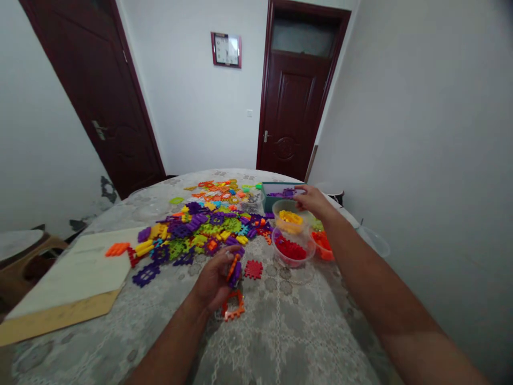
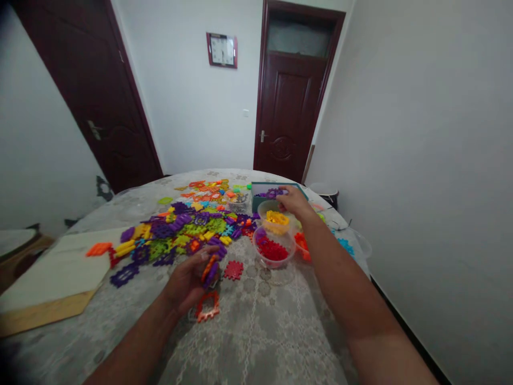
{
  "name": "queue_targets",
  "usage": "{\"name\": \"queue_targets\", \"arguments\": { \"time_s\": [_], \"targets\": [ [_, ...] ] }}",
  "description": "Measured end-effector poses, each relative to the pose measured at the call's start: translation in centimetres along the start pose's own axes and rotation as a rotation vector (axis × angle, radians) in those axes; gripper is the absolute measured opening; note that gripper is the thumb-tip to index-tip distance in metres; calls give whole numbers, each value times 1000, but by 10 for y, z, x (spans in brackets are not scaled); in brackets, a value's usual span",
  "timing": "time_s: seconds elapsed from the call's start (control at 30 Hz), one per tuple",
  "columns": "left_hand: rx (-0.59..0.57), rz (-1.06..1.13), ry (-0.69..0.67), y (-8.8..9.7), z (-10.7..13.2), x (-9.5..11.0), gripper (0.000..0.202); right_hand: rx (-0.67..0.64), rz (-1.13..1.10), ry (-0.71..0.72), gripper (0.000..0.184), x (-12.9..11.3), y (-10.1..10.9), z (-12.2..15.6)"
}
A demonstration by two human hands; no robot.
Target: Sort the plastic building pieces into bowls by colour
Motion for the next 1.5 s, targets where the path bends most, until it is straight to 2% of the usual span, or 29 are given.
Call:
{"name": "queue_targets", "arguments": {
  "time_s": [0.07,0.13,0.23,0.33,0.4,0.47,0.53,0.63,0.77,0.9,1.03,1.2,1.33,1.5],
  "targets": [
    [20,7,23,5,-1,-3,34,73,-19,6,48,-10,0,-22],
    [31,27,20,9,-3,-4,33,106,-23,17,44,-18,-6,-30],
    [39,47,-9,11,-4,-3,33,69,-10,57,34,-30,-27,-14],
    [73,81,-38,11,-4,0,31,-93,30,186,19,-51,-62,40],
    [94,108,-53,10,-3,0,29,-306,134,444,18,-76,-93,96],
    [92,132,-73,8,-2,1,26,-435,202,554,20,-89,-117,149],
    [93,150,-72,7,0,0,24,-485,235,550,30,-92,-133,188],
    [124,167,-38,7,2,-6,21,-427,230,496,48,-90,-147,215],
    [124,167,-40,7,1,-8,19,-312,159,487,50,-77,-157,217],
    [138,183,-30,8,0,-9,20,-207,109,489,43,-61,-152,208],
    [112,227,14,5,2,-9,21,-181,-16,348,32,-47,-145,198],
    [48,267,52,1,2,-7,22,-179,-296,198,38,-32,-148,191],
    [39,251,28,1,1,-5,28,-214,-439,180,34,-30,-152,189],
    [-4,236,62,-5,3,-7,36,-196,-448,200,32,-31,-149,188]
  ]
}}
Point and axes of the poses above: each hand's wrist, its own z-axis away from the middle knuckle, its own y-axis out of the back of the hand, x = y × z, the point moved 8 cm from there along -z, towards the middle knuckle, and after that the axes turned 13 degrees about z, right-handed, at the moved point
